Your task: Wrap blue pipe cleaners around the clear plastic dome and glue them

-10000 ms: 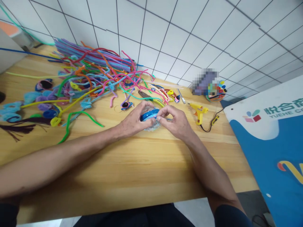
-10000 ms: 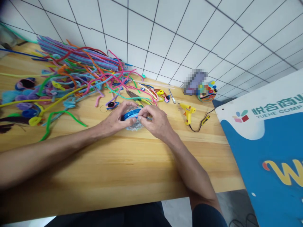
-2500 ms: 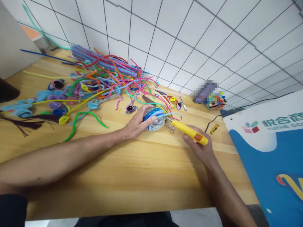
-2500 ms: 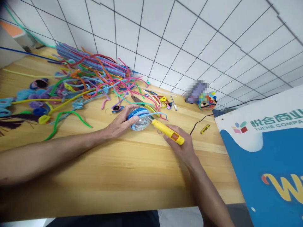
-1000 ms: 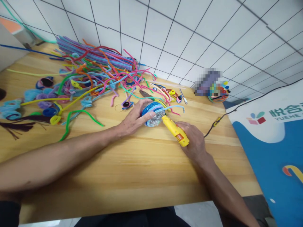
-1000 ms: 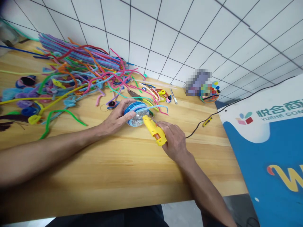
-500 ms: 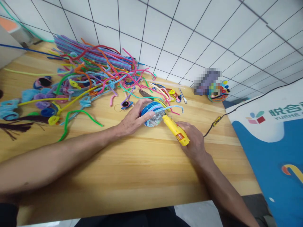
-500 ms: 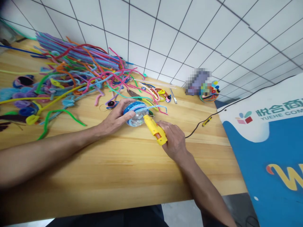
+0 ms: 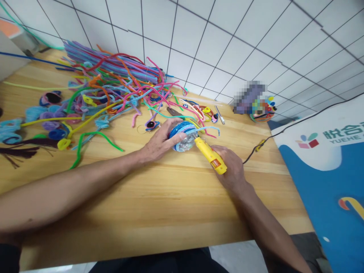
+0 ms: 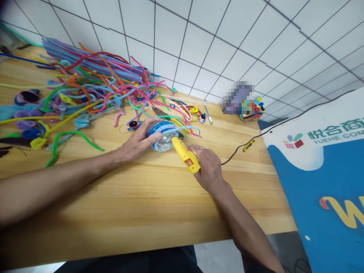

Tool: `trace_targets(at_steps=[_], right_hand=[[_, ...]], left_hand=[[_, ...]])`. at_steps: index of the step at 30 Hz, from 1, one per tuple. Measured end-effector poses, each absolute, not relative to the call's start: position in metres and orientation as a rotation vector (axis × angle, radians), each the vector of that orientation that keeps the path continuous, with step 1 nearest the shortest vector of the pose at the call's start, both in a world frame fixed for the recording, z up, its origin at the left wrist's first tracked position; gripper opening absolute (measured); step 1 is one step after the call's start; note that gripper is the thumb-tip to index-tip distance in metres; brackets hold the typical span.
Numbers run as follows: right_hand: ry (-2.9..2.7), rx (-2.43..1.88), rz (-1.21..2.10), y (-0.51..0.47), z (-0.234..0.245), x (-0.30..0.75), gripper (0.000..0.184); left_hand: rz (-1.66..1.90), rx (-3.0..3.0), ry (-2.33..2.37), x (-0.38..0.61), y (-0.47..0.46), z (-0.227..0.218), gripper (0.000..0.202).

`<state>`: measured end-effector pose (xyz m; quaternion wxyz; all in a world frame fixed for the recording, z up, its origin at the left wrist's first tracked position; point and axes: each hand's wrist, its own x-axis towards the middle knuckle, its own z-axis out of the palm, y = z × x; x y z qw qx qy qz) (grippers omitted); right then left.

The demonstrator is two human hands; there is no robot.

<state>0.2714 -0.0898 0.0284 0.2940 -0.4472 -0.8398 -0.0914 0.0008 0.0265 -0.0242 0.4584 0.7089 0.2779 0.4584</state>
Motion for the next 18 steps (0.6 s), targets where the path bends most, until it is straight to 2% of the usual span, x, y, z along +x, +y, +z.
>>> trace_targets(at_steps=[4,9,18], right_hand=[[-2.235,-1.185,-0.261,-0.0893,0.0294,0.2706,0.028],[-2.24,-1.192,-0.238,-0.0887,0.0285,0.271,0.033],[-2.245,-1.197,-0.27,-0.0879,0.0288,0.2703,0.028]], left_hand=[[1.113,1.757,0.699,0.0002,0.0267,-0.0223,0.058],[1.131,1.761,0.701,0.0013,0.0271,-0.0228,0.06],[1.149,1.756,0.671,0.0012,0.0272,-0.0231,0.054]])
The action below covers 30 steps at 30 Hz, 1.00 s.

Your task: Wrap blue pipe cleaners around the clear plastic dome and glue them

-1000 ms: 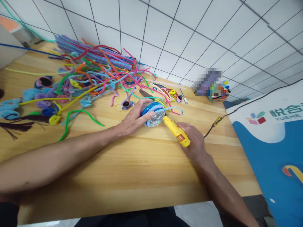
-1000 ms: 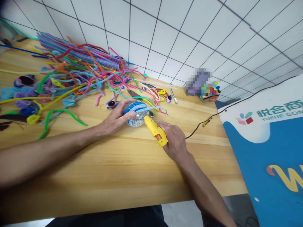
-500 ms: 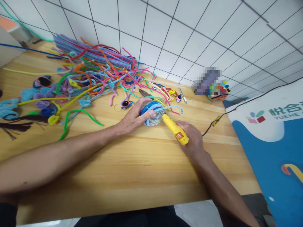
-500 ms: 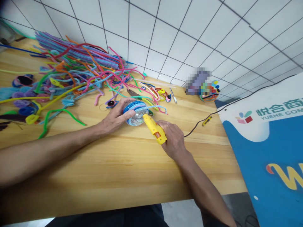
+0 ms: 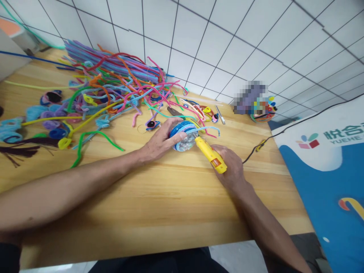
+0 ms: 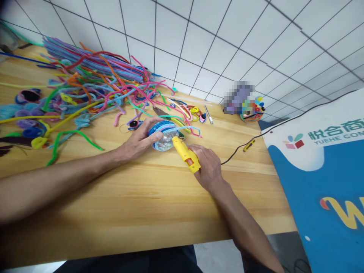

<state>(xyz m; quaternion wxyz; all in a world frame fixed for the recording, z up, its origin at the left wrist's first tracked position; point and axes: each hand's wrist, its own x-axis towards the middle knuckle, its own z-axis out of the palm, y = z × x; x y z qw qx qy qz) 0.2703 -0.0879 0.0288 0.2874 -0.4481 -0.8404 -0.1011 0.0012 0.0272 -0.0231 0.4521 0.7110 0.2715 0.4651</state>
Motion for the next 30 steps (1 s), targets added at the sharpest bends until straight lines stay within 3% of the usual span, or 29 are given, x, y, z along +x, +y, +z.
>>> trace_targets(at_steps=[30], right_hand=[[-2.225,-1.184,-0.299,-0.0855,0.0285,0.2676,0.024]], left_hand=[[1.099,1.754,0.7,-0.0012,0.0249,-0.0153,0.057]])
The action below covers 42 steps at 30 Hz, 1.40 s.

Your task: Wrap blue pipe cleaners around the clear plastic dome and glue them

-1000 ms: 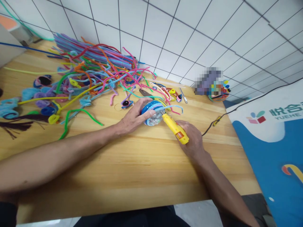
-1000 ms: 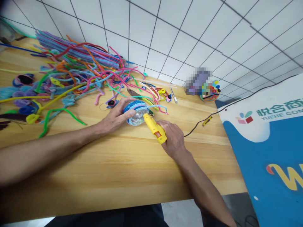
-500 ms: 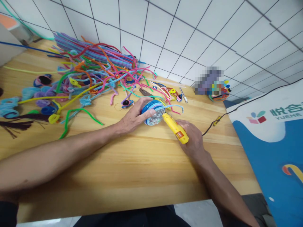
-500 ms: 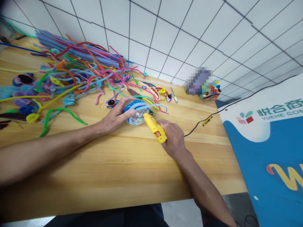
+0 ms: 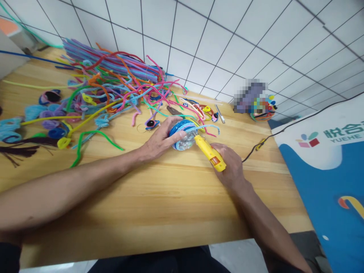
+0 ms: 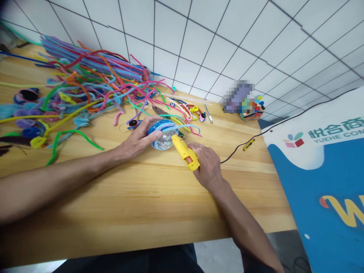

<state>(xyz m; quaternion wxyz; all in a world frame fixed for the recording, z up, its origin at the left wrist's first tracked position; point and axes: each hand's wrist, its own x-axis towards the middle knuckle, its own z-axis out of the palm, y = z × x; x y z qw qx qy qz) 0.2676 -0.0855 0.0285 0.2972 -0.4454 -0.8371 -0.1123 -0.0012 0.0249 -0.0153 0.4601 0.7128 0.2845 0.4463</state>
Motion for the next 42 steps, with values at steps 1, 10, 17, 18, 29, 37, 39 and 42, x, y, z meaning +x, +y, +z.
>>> trace_targets(at_steps=[1,10,17,18,29,37,39,42], right_hand=[[-2.224,-1.18,-0.301,-0.0854,0.0284,0.2675,0.024],[-2.222,-1.174,-0.314,-0.0845,0.0282,0.2665,0.021],[-2.226,-1.168,-0.313,-0.0849,0.0284,0.2669,0.022],[-2.224,-1.167,-0.311,-0.085,0.0286,0.2666,0.022],[-2.219,-1.146,-0.343,-0.084,0.033,0.2634,0.018],[-2.21,-1.146,-0.281,-0.0859,0.0303,0.2669,0.025],[-2.208,-1.141,-0.28,-0.0864,0.0295,0.2676,0.024],[-2.221,-1.168,-0.276,-0.0866,0.0282,0.2685,0.027]], left_hand=[[1.098,1.756,0.701,-0.0012,0.025,-0.0149,0.058],[1.119,1.76,0.705,0.0006,0.0258,-0.0166,0.061],[1.099,1.737,0.708,0.0001,0.0264,-0.0168,0.063],[1.095,1.732,0.709,0.0001,0.0265,-0.0171,0.063],[1.091,1.765,0.716,-0.0004,0.0257,-0.015,0.061],[1.086,1.735,0.747,-0.0012,0.025,-0.0162,0.06],[1.083,1.735,0.752,-0.0013,0.025,-0.0163,0.061],[1.098,1.739,0.72,-0.0011,0.0251,-0.0155,0.059]])
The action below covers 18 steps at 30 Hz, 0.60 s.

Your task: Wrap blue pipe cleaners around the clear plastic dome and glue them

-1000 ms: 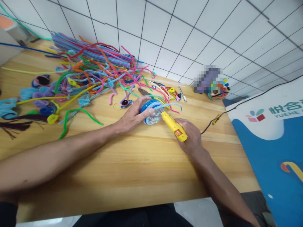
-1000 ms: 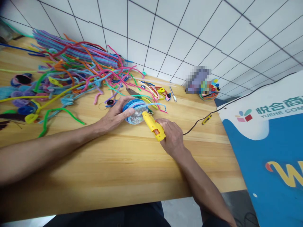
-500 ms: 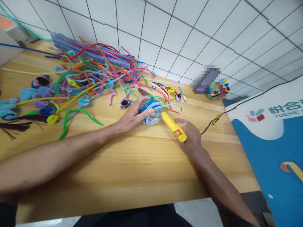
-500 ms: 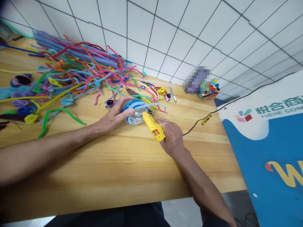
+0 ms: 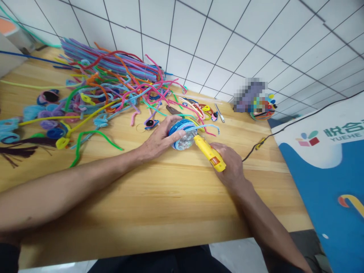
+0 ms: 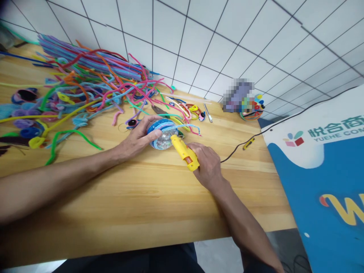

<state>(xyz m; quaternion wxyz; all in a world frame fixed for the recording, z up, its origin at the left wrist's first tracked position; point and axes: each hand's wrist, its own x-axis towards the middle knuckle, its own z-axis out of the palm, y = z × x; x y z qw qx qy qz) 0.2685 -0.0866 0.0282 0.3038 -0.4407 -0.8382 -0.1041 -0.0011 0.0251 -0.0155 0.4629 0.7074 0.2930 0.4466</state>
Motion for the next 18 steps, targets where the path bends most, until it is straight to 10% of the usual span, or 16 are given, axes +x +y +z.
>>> trace_targets(at_steps=[18], right_hand=[[-2.222,-1.153,-0.259,-0.0854,0.0271,0.2696,0.027]], left_hand=[[1.076,1.721,0.733,-0.0018,0.0259,-0.0175,0.061]])
